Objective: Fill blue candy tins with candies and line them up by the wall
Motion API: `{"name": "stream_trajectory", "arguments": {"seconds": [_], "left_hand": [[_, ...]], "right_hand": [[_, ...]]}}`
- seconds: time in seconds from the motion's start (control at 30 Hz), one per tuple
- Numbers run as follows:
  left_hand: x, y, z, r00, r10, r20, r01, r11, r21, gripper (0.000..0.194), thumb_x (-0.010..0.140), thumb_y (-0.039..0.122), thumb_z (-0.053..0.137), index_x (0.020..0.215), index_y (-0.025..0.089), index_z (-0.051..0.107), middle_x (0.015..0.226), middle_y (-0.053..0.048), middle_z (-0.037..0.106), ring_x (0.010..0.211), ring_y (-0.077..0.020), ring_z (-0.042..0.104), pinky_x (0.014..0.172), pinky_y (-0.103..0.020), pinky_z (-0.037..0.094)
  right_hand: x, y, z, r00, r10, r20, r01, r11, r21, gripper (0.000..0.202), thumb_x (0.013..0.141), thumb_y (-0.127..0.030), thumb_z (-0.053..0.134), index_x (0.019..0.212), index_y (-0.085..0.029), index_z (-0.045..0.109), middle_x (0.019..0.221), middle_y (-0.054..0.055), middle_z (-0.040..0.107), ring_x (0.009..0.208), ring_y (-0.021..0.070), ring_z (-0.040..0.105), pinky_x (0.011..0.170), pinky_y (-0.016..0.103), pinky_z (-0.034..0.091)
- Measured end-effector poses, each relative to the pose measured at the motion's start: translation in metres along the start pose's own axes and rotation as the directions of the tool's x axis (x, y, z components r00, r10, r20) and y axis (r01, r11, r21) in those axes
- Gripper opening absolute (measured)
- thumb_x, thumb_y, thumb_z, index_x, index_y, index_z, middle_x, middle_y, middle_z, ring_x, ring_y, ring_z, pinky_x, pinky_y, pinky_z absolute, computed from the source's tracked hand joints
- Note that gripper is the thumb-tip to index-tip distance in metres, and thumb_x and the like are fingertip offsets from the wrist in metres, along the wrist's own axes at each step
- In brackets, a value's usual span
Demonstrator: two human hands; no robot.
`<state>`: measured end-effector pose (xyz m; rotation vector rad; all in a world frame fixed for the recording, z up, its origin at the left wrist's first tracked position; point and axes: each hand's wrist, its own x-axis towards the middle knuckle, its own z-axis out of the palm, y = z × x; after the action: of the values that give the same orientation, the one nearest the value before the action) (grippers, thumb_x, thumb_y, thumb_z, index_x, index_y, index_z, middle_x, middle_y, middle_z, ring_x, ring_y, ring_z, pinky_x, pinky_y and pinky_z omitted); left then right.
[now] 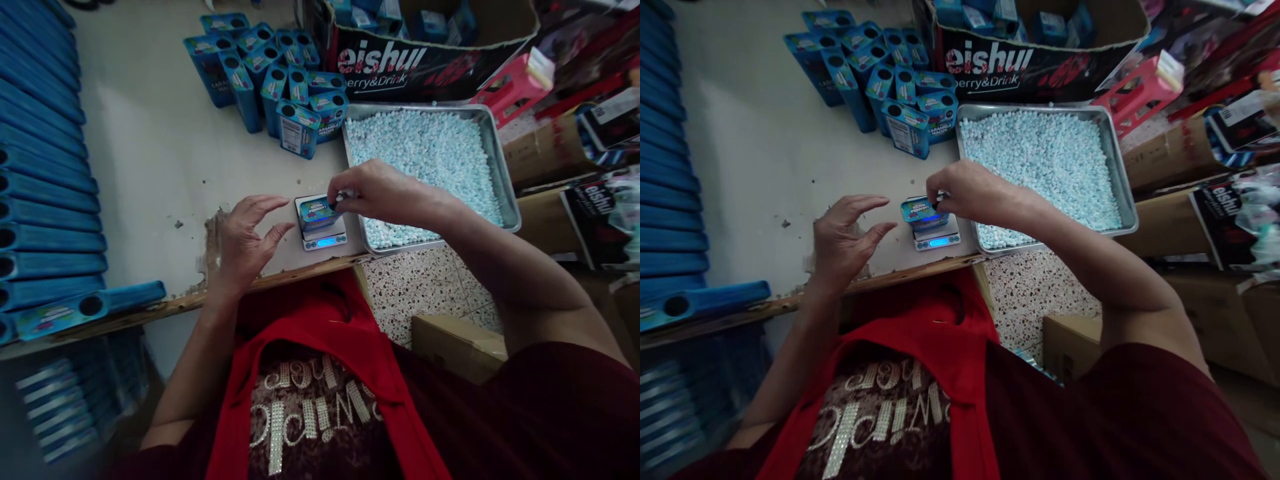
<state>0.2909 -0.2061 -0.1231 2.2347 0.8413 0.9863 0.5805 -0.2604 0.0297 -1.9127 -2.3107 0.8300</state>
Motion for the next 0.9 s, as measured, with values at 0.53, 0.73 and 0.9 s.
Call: {"name": "stream_trajectory", "arguments": {"seconds": [0.53, 0.73, 0.9], "left_hand": [[-0.007, -0.018, -0.01, 0.993, -0.12, 0.008, 0.12, 0.984, -0.131, 0.035, 0.112, 0.06, 0.085, 0.137, 0.035, 0.085, 0.139, -0.004, 0.089, 0.131, -0.0331, 0.084, 0.122, -0.06, 0.068], [0.001, -0.015, -0.01, 0.99, -0.136, 0.032, 0.139, 0.986, -0.089, 0.039, 0.114, 0.066, 0.082, 0.133, 0.033, 0.086, 0.136, -0.002, 0.091, 0.132, -0.0318, 0.085, 0.12, -0.059, 0.067], [0.001, -0.005, -0.005, 0.993, -0.113, -0.01, 0.112, 0.988, -0.111, 0.032, 0.114, 0.057, 0.087, 0.138, 0.036, 0.086, 0.138, -0.006, 0.088, 0.133, -0.0326, 0.084, 0.123, -0.054, 0.068]], "right_hand": [[-0.006, -0.004, 0.004, 0.982, 0.082, -0.169, -0.073, 0.996, 0.054, 0.013, 0.103, -0.021, 0.081, 0.108, -0.027, 0.092, 0.09, 0.007, 0.083, 0.102, 0.0319, 0.077, 0.089, 0.043, 0.053], [-0.013, 0.001, -0.001, 0.976, 0.127, -0.179, -0.103, 0.986, 0.134, 0.014, 0.109, -0.027, 0.075, 0.105, -0.026, 0.089, 0.08, 0.005, 0.074, 0.091, 0.0286, 0.072, 0.086, 0.041, 0.048], [-0.012, 0.0, 0.001, 0.977, 0.118, -0.179, -0.099, 0.989, 0.11, 0.016, 0.11, -0.026, 0.071, 0.115, -0.027, 0.086, 0.087, 0.005, 0.078, 0.092, 0.0298, 0.072, 0.087, 0.041, 0.047]]}}
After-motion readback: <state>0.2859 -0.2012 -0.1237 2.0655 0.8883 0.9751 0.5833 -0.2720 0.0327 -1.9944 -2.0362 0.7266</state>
